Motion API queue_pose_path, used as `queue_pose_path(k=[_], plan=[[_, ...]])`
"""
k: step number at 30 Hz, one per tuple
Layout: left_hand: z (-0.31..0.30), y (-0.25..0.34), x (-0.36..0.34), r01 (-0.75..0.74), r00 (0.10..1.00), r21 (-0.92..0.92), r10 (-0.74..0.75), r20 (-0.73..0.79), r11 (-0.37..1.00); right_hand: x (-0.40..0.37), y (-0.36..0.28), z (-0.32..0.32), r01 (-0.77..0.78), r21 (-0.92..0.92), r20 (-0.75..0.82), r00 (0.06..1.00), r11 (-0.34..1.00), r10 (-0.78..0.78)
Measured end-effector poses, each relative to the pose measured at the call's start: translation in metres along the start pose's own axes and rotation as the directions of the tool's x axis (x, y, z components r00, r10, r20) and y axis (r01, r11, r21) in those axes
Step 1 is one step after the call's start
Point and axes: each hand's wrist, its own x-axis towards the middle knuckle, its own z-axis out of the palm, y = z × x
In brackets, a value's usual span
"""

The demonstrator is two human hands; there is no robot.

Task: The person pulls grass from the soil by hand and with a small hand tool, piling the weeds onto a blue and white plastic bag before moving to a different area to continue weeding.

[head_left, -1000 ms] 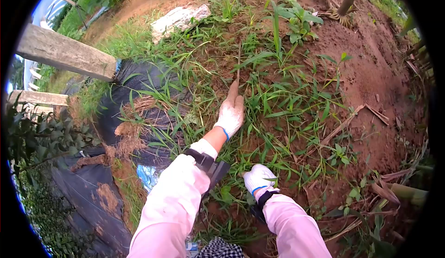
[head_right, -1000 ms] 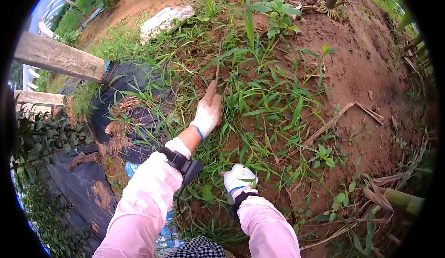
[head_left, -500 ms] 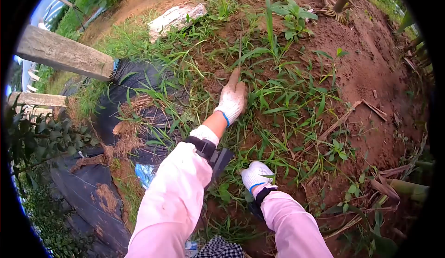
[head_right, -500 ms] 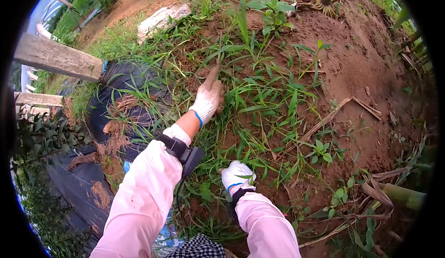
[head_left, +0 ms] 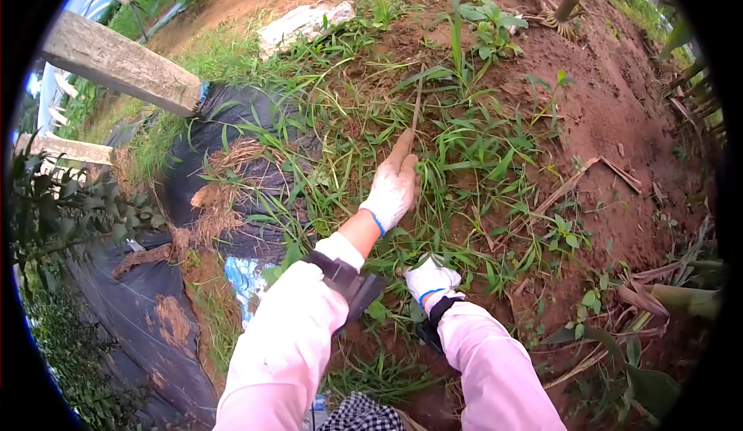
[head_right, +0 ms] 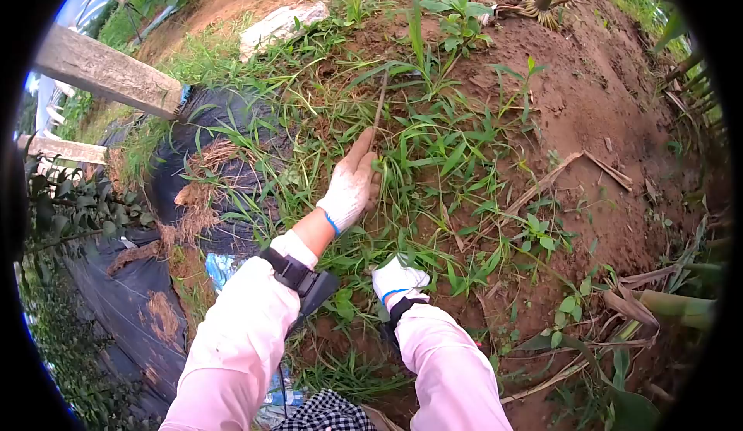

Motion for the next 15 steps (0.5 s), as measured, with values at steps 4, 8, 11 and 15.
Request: queue_pose_path(k=[4,8,11,15], plan=[[0.033,-0.026,-0.005,-0.055,0.998,0.177,0.055,0.006,0.983,0.001,0.003,0.007,0.02,0.005,-0.056,0.998,1.0,-0.02],[0.014,-0.051,-0.058,-0.062,0.994,0.245,0.037,0.104,0.968,0.007,0.009,0.017,0.055,0.012,-0.118,0.992,0.998,-0.053],[-0.018,-0.059,-0.106,-0.069,0.988,0.34,0.016,0.156,0.938,0.001,0.004,0.016,0.018,-0.041,-0.1,0.995,0.999,-0.022],[-0.026,-0.041,-0.115,0.019,1.0,0.306,-0.022,0.006,0.952,-0.006,0.008,0.017,0.137,0.063,-0.235,0.965,0.989,-0.118]])
